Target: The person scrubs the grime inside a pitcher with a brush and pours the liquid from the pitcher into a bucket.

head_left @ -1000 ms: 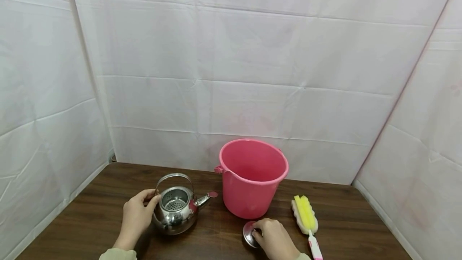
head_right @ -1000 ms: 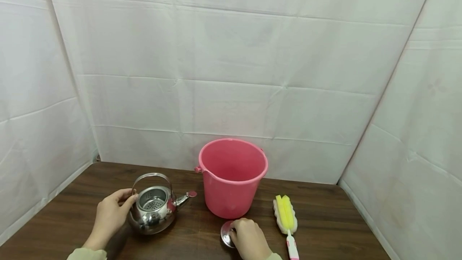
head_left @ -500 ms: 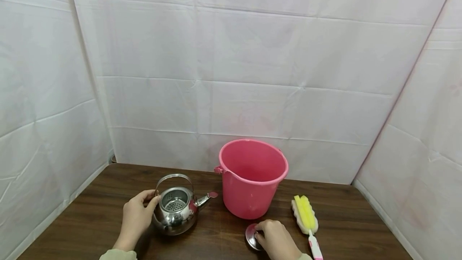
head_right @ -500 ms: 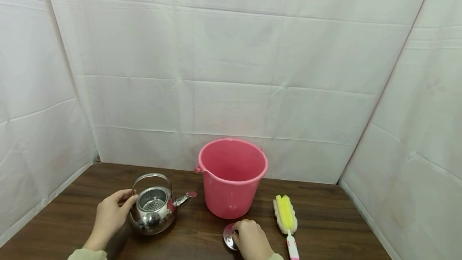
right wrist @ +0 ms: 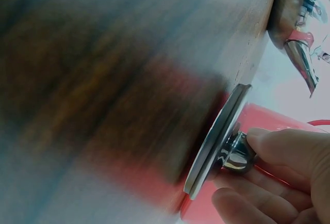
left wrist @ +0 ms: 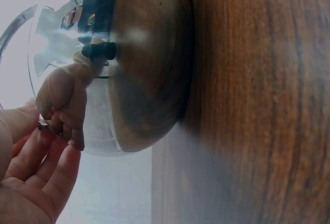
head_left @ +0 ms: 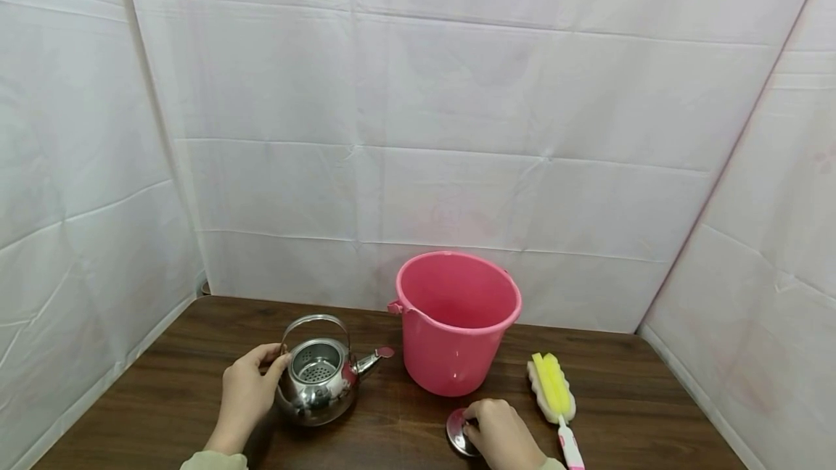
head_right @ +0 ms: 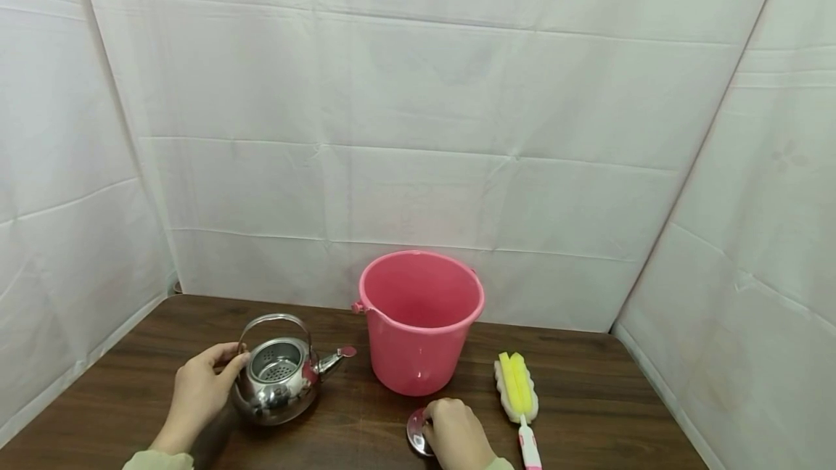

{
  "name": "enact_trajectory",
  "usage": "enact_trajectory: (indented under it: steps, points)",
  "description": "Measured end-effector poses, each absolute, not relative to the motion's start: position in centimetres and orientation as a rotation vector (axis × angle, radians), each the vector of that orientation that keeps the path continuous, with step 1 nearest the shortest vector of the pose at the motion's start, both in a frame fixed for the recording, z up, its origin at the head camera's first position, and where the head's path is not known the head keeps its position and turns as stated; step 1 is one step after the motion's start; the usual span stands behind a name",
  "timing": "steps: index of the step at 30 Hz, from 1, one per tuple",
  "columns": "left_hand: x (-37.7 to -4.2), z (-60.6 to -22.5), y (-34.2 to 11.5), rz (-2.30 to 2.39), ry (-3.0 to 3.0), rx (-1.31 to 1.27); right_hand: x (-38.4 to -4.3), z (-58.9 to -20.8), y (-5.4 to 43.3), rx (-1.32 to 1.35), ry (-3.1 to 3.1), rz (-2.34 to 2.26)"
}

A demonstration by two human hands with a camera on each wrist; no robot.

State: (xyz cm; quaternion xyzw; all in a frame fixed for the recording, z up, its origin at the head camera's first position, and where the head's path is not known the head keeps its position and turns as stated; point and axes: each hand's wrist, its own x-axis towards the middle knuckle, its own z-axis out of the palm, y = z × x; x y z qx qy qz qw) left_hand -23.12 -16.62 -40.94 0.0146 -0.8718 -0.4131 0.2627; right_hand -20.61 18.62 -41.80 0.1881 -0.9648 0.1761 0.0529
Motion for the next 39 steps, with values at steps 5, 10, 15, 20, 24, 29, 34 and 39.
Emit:
enact_trajectory:
  steps: [5,10,15,20,24,29,34,39]
  points:
    - [-23.12,-40.96,-16.62,-1.109,-2.356,0.037,-20.64,-41.89,18.69,0.565,-2.947,0.524]
    - [-23.18,-40.93,-16.6,-1.109,-2.359,0.036,-20.63,-41.87,18.74,0.555,-2.962,0.529]
    - [-23.22,-40.97,-16.64,-1.122,-2.369,0.038,-20.58,-41.88,18.74,0.56,-2.963,0.533]
    - [-23.11,-40.94,-16.59,-1.116,-2.359,0.04,-20.55,-41.94,18.73,0.573,-2.95,0.508]
    - [-23.16,-41.02,-16.55,-1.108,-2.343,0.034,-20.51,-41.94,18.74,0.579,-2.941,0.48]
    - [-23.26,-41.22,-16.51,-1.087,-2.295,0.015,-20.48,-41.98,18.81,0.6,-2.922,0.471]
    - [-23.27,-41.15,-16.52,-1.096,-2.301,0.018,-20.44,-41.93,18.83,0.614,-2.923,0.483]
    - [-23.09,-40.94,-16.55,-1.111,-2.344,0.039,-20.3,-41.63,18.53,0.555,-2.96,0.482]
